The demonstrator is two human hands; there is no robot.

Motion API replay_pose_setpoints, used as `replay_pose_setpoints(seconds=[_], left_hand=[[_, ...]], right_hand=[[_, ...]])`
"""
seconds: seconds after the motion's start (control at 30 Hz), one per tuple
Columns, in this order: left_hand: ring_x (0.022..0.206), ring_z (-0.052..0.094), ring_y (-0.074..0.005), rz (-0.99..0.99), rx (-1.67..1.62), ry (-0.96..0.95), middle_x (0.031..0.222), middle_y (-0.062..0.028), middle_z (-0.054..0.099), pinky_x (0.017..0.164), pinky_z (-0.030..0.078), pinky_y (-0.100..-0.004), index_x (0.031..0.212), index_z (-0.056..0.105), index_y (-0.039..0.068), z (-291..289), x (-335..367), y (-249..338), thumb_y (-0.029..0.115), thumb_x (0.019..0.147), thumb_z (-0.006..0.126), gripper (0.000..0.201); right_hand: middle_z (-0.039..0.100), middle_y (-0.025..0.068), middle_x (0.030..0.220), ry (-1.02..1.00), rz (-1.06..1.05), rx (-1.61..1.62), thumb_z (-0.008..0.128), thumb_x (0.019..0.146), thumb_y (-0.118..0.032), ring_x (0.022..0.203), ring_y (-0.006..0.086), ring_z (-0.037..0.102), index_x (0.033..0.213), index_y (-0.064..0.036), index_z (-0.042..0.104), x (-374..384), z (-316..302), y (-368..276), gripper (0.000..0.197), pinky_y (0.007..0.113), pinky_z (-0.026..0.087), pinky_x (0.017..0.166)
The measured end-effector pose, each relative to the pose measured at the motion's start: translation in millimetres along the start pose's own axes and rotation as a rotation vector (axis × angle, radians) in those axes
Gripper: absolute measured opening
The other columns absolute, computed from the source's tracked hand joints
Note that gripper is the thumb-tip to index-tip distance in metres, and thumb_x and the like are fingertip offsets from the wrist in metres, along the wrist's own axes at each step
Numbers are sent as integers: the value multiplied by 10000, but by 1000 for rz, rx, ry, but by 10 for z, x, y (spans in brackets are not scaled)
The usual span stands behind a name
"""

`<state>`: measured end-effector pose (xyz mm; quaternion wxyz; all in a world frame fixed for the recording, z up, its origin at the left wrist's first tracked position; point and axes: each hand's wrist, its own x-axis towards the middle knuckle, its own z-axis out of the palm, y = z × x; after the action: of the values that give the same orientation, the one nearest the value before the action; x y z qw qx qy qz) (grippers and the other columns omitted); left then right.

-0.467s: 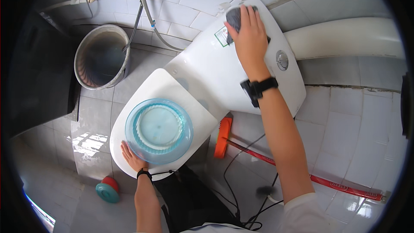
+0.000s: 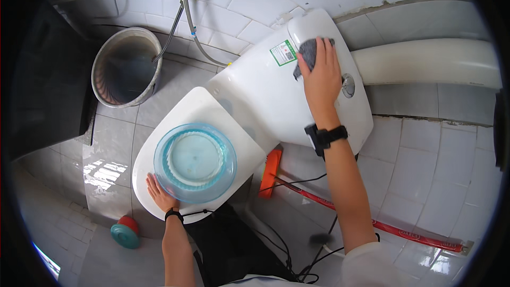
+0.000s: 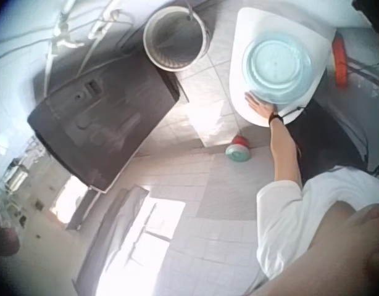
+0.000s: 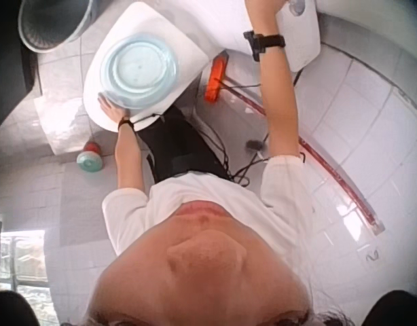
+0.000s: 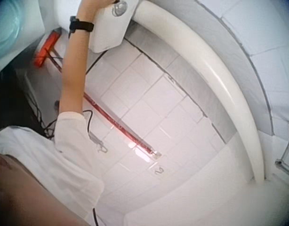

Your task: The person cleans the top and exterior surfaces of a toilet tank and lid using a cloth, periodically rinsing the cloth in a bowl of water.

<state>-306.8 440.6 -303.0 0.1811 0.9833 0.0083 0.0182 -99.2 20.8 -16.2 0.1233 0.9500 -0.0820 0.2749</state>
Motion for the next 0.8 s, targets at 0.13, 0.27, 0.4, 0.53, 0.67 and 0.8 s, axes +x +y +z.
replay_pose_setpoints(seconds=[0.13, 0.27, 0.4, 0.53, 0.67, 0.8], left_hand=[[1348, 234, -315, -16, -11, -22, 1464, -116, 254, 1072, 220, -463, 1387, 287, 69, 13, -3, 19, 263, 873, 363, 554], [1351, 229, -313, -31, -19, -38, 1466, -116, 249, 1075, 213, -461, 1393, 283, 79, -9, -22, -29, 268, 875, 365, 558], [1352, 222, -316, -36, -33, -43, 1466, -127, 245, 1079, 203, -460, 1394, 284, 82, -32, -18, -1, 278, 869, 374, 568], [1354, 217, -319, -43, -52, -55, 1462, -137, 249, 1083, 194, -461, 1387, 296, 76, -33, 2, 30, 260, 853, 387, 573], [1351, 222, -321, -67, -62, -93, 1461, -139, 251, 1085, 194, -457, 1380, 310, 75, -45, -1, 79, 236, 844, 405, 568], [1347, 236, -316, -92, -21, -100, 1451, -138, 271, 1082, 198, -457, 1368, 325, 76, -104, 14, 6, 219, 845, 409, 548]], right_hand=[[508, 160, 1227, -12, -66, 67, 643, 795, -340, 1119, 372, 493, 1189, -43, 502, 467, 186, -114, 513, 397, 434, 921], [484, 155, 1265, -89, -75, 100, 632, 806, -338, 1156, 365, 470, 1225, -66, 491, 94, -5, 56, 520, 405, 417, 940], [474, 139, 1288, -138, -51, 85, 660, 794, -243, 1170, 355, 464, 1241, -85, 487, -244, -196, 208, 504, 403, 407, 951], [451, 124, 1311, -120, -100, 33, 692, 746, -172, 1196, 333, 442, 1266, -103, 463, 96, -8, 14, 572, 386, 398, 963], [412, 109, 1352, -193, -425, -324, 574, 810, -176, 1252, 268, 381, 1301, -87, 423, 345, 213, -394, 521, 362, 325, 1019], [368, 88, 1398, -301, -700, -555, 427, 877, -208, 1309, 239, 299, 1325, -48, 394, -94, 834, -555, 477, 367, 221, 1069]])
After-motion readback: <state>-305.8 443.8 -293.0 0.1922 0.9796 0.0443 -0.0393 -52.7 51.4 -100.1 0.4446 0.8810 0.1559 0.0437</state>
